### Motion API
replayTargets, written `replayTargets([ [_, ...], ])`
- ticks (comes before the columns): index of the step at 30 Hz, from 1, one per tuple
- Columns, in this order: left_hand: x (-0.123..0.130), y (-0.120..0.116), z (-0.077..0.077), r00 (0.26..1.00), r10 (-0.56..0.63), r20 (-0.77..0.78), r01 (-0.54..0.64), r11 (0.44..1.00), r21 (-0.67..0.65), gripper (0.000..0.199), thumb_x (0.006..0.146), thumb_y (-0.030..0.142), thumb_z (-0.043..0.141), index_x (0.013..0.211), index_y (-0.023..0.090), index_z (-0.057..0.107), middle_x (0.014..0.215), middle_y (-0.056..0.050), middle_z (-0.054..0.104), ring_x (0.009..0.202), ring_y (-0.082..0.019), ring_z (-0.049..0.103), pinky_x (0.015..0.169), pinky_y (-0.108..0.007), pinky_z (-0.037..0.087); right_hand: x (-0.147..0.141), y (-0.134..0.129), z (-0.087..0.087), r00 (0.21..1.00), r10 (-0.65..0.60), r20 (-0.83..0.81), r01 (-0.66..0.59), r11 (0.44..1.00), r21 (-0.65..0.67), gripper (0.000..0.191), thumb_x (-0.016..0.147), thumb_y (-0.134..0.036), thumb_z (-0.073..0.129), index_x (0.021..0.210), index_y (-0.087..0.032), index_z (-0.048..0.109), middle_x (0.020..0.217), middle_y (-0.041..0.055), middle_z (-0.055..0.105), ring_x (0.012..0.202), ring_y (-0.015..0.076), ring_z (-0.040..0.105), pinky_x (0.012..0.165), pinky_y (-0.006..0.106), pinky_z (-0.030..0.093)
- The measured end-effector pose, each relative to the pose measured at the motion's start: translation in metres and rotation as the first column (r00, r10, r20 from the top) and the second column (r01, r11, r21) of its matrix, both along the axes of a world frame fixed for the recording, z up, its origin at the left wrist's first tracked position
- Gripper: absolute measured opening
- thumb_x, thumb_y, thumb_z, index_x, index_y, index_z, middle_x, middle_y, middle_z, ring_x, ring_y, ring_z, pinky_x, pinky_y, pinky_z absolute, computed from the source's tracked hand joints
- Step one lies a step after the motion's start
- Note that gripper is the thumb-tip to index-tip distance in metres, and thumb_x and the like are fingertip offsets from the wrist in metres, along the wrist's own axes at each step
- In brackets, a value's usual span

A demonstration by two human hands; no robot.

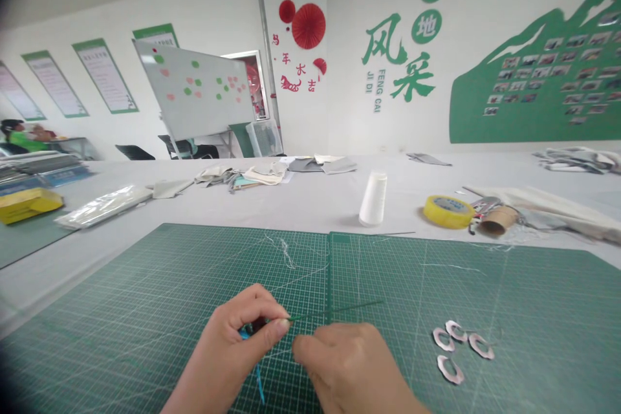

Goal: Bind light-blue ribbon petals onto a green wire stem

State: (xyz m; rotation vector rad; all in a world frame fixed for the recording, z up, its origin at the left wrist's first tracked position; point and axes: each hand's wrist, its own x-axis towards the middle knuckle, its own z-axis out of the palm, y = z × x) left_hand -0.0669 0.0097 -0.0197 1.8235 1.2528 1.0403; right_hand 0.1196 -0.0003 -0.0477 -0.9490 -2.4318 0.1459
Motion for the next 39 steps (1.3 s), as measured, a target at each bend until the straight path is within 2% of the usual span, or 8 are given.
replayTargets([
  [5,0.001,-0.003,-0.005,0.997,0.019,-0.075,-0.011,0.994,0.107,0.018,0.082,0.011,0.058,0.069,0.02,0.068,0.071,0.001,0.059,0.066,-0.013,0.057,0.061,-0.025,0.042,0.0,-0.003,0.007,0.999,-0.025,0.046,0.019,0.991,0.129,0.028,0.083,-0.006,0.039,0.067,-0.019,0.057,0.05,-0.0027,0.053,0.041,0.0122,0.044,0.042,0.028,0.024],
  [8,0.0,-0.007,-0.008,0.98,0.048,-0.191,0.006,0.961,0.277,0.019,0.085,0.011,0.055,0.076,0.021,0.068,0.076,0.0,0.061,0.069,-0.014,0.057,0.063,-0.027,0.041,0.002,-0.006,0.013,0.997,-0.046,0.061,0.036,0.987,0.159,0.026,0.08,-0.005,0.041,0.068,-0.02,0.057,0.052,-0.0021,0.056,0.042,0.0129,0.047,0.042,0.029,0.024],
  [14,0.001,-0.008,-0.011,0.933,0.152,-0.326,0.095,0.769,0.632,0.023,0.089,0.007,0.05,0.081,0.02,0.067,0.073,0.001,0.062,0.063,-0.014,0.051,0.066,-0.033,0.029,0.007,-0.007,0.024,0.996,-0.09,0.028,0.082,0.973,0.214,0.028,0.079,-0.002,0.04,0.067,-0.02,0.058,0.053,-0.0015,0.056,0.044,0.0139,0.048,0.044,0.031,0.025],
  [21,-0.001,-0.001,-0.006,0.868,0.14,-0.476,0.298,0.619,0.726,0.026,0.09,0.007,0.041,0.082,0.018,0.064,0.074,0.0,0.065,0.06,-0.015,0.046,0.068,-0.035,0.025,0.021,0.002,0.027,0.991,-0.132,0.014,0.129,0.983,0.133,0.03,0.091,-0.01,0.041,0.069,-0.021,0.06,0.054,-0.002,0.054,0.048,0.0141,0.045,0.048,0.03,0.024],
  [27,-0.002,-0.002,0.002,0.87,-0.078,-0.486,0.416,0.645,0.641,0.028,0.089,0.007,0.041,0.079,0.02,0.063,0.075,0.002,0.066,0.058,-0.013,0.047,0.065,-0.033,0.027,0.029,0.009,0.025,0.997,-0.062,-0.036,0.056,0.988,-0.142,0.03,0.096,-0.018,0.045,0.072,-0.02,0.063,0.059,-0.0042,0.054,0.054,0.0118,0.047,0.052,0.027,0.029],
  [31,-0.003,-0.001,-0.003,0.927,-0.242,-0.287,0.359,0.793,0.492,0.021,0.089,0.012,0.051,0.08,0.024,0.067,0.078,0.002,0.066,0.066,-0.013,0.056,0.067,-0.031,0.035,0.026,0.012,0.023,0.987,-0.024,-0.158,-0.033,0.936,-0.351,0.03,0.096,-0.022,0.051,0.068,-0.019,0.061,0.06,-0.0067,0.048,0.056,0.0093,0.046,0.054,0.022,0.033],
  [35,-0.001,-0.003,-0.003,0.973,-0.218,-0.078,0.229,0.955,0.189,0.016,0.085,0.014,0.059,0.078,0.024,0.07,0.079,0.0,0.064,0.072,-0.014,0.06,0.066,-0.028,0.044,0.019,0.013,0.019,0.975,-0.07,-0.211,-0.022,0.914,-0.404,0.03,0.095,-0.019,0.052,0.066,-0.018,0.06,0.059,-0.0071,0.046,0.056,0.0095,0.043,0.053,0.021,0.032],
  [39,0.001,-0.003,-0.001,0.994,-0.11,-0.004,0.11,0.992,0.056,0.015,0.083,0.016,0.06,0.072,0.022,0.069,0.074,0.0,0.061,0.069,-0.015,0.058,0.065,-0.027,0.046,0.012,0.012,0.013,0.972,-0.068,-0.226,-0.018,0.934,-0.358,0.032,0.096,-0.017,0.049,0.066,-0.018,0.059,0.061,-0.0055,0.051,0.058,0.0105,0.047,0.056,0.021,0.035],
])
